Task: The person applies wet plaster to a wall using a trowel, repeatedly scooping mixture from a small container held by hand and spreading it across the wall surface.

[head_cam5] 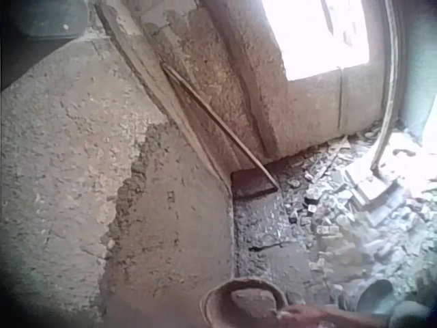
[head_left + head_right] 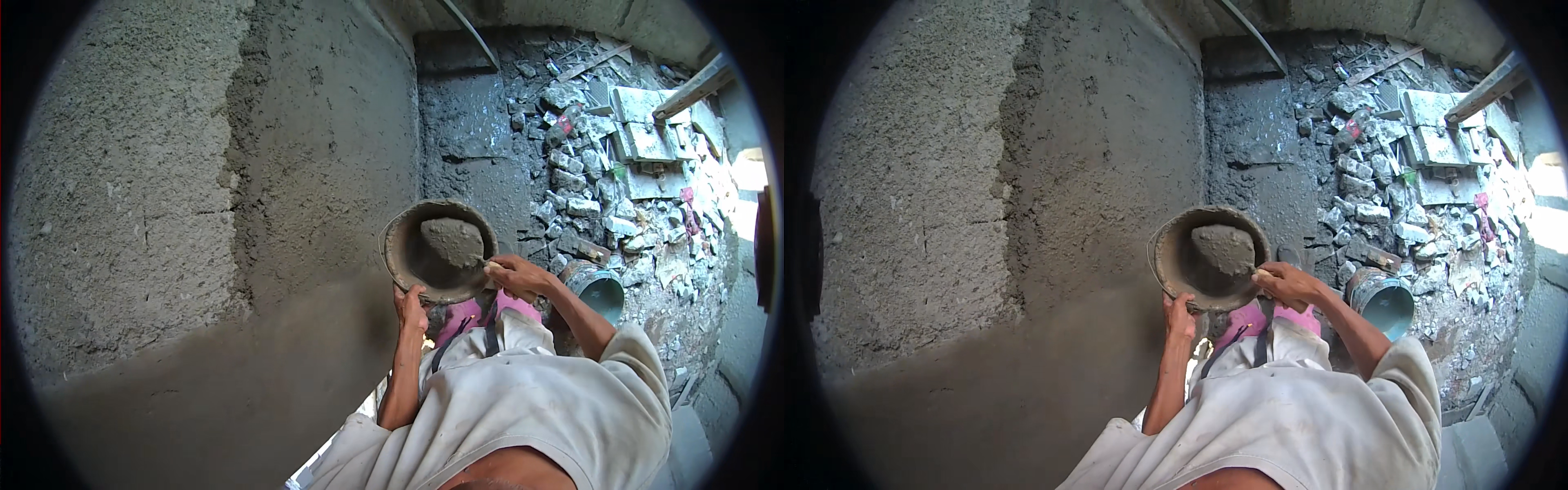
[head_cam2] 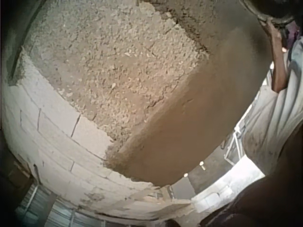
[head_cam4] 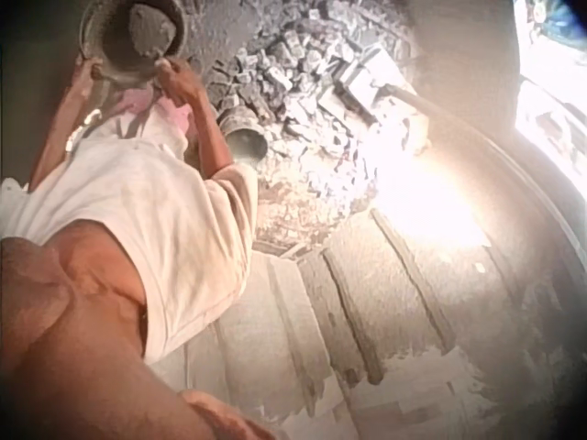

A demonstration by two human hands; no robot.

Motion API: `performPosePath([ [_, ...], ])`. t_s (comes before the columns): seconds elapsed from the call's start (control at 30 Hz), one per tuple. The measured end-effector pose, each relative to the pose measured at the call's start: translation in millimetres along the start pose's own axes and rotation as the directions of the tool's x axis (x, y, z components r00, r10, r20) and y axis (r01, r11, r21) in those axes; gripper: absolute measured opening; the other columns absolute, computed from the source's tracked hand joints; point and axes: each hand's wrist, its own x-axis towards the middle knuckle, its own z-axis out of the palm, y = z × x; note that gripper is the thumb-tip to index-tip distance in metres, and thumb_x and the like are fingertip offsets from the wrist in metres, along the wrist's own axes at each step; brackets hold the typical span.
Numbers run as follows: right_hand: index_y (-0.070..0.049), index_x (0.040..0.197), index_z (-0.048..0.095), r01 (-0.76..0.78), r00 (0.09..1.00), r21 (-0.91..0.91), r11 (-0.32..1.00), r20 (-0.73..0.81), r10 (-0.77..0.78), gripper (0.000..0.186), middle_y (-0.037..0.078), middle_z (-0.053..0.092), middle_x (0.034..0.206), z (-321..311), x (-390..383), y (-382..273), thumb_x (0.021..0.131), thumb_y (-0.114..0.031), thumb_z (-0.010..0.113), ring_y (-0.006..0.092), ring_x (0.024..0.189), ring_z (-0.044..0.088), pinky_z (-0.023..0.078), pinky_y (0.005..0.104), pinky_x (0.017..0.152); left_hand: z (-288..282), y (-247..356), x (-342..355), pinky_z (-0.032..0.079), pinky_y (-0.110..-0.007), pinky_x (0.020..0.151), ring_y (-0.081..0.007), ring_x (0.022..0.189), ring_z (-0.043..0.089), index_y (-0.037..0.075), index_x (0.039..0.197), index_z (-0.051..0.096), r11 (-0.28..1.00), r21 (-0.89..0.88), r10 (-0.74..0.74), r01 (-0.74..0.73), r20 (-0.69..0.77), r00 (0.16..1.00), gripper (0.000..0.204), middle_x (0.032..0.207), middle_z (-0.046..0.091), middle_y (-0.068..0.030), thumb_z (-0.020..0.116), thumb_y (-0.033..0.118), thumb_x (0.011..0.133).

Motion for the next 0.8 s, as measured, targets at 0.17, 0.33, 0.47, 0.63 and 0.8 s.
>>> performPosePath([
  [0.17, -0.008, 0.104, 0.056, 0.205, 0.976, 0.417, 0.886, -0.150, -0.156, 0.031, 0.002, 0.054, 0.078, 38, -31, -36, 0.097, -0.038, 0.054, 0.0103, 0.057, 0.052, 0.044, 0.0252, 0.051, -22, -8, 21, 0.056, -0.045, 0.070, -0.0261, 0.100, 0.057, 0.019, 0.133, 0.046, 0.997, -0.019, -0.081, 0.081, -0.004, 0.997, 0.069, 0.120, 0.053, -0.0057, 0.060, 0.002, 0.067],
  [0.33, -0.008, 0.128, 0.048, 0.601, 0.611, 0.238, 0.763, -0.752, -0.247, 0.040, 0.002, 0.056, 0.082, 60, -6, -80, 0.097, -0.034, 0.055, 0.0081, 0.059, 0.054, 0.046, 0.0242, 0.050, -61, -8, 17, 0.058, -0.043, 0.064, -0.0240, 0.094, 0.060, 0.019, 0.129, 0.049, 0.997, 0.033, -0.076, 0.076, 0.002, 0.997, 0.065, 0.113, 0.055, -0.0040, 0.059, 0.001, 0.068],
  [0.47, -0.006, 0.130, 0.047, 0.673, 0.260, 0.011, 0.740, -0.940, -0.222, 0.043, 0.010, 0.057, 0.100, 85, 77, -118, 0.098, -0.034, 0.054, 0.0159, 0.080, 0.060, 0.052, 0.0321, 0.068, -107, -12, 8, 0.055, -0.042, 0.062, -0.0249, 0.103, 0.058, 0.015, 0.139, 0.043, 0.986, 0.153, -0.063, 0.064, -0.013, 0.998, 0.078, 0.123, 0.055, -0.0073, 0.060, 0.001, 0.064],
  [0.63, 0.000, 0.112, 0.050, 0.669, 0.382, -0.352, 0.655, -0.593, -0.708, 0.029, 0.023, 0.053, 0.105, 263, 204, -222, 0.100, -0.025, 0.045, 0.0397, 0.105, 0.051, 0.035, 0.0497, 0.096, -146, -16, 4, 0.054, -0.040, 0.080, -0.0259, 0.108, 0.058, 0.007, 0.138, 0.044, 0.990, -0.018, 0.144, -0.143, 0.050, 0.988, 0.076, 0.129, 0.054, -0.0105, 0.058, -0.002, 0.063],
  [0.8, -0.007, 0.127, 0.042, 0.925, 0.248, 0.350, 0.148, -0.262, -0.933, 0.044, 0.021, 0.059, 0.102, 347, 1, -338, 0.093, -0.029, 0.059, 0.0404, 0.087, 0.061, 0.049, 0.0476, 0.074, -160, -10, -11, 0.053, -0.040, 0.083, -0.0260, 0.108, 0.057, 0.007, 0.138, 0.043, 0.997, -0.048, 0.053, -0.060, -0.121, 0.991, 0.076, 0.128, 0.054, -0.0105, 0.057, -0.003, 0.064],
])
